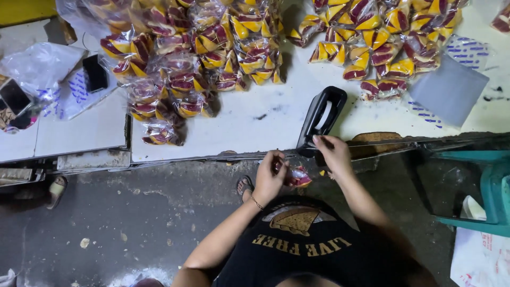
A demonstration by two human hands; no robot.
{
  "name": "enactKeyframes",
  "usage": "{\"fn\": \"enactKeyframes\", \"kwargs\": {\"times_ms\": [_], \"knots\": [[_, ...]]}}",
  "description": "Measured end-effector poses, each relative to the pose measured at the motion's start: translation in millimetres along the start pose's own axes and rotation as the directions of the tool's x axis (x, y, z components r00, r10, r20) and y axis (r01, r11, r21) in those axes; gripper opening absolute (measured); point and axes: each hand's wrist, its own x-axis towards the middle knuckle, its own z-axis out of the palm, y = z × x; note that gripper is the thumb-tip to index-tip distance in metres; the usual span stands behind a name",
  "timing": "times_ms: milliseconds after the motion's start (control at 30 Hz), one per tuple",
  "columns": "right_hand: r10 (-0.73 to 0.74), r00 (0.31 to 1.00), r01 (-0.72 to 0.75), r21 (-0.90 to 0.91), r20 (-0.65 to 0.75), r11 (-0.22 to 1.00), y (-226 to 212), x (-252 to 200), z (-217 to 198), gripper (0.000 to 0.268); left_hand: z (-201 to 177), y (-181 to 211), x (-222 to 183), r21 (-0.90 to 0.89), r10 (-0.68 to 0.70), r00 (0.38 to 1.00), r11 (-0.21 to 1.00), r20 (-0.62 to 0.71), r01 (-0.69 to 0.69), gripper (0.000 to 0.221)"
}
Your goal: Sealing small plastic snack bags using a manual stapler at a packaging station.
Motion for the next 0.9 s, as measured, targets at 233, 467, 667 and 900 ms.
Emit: {"fn": "enactKeyframes", "kwargs": {"times_ms": [233, 467, 667, 900], "knots": [[-0.156, 0.979, 0.093, -0.388, -0.133, 0.917, 0.7, -28.4, 8.0, 0.017, -34.5, 9.1, 23.5, -0.068, -0.016, 1.000, 0.998, 0.013, 0.017, 0.018], [-0.469, 0.883, 0.467, 0.093, 0.001, 0.880, -91.8, -85.7, 26.3, 0.010, -63.4, 2.2, 43.7, -0.030, 0.032, 0.997, 0.999, 0.070, -0.030, 0.022], [-0.234, 0.971, 0.231, 0.059, 0.041, 0.971, -97.6, -63.3, 95.3, 0.057, -91.9, -30.3, 34.2, 0.091, 0.614, 0.774, 0.771, 0.153, -0.630, 0.008], [-0.608, 0.784, 0.587, 0.170, 0.127, 0.792, -125.4, -86.5, 146.4, 0.032, -154.9, -59.1, 62.1, -0.516, -0.218, 0.952, 0.802, 0.216, 0.301, 0.015]]}}
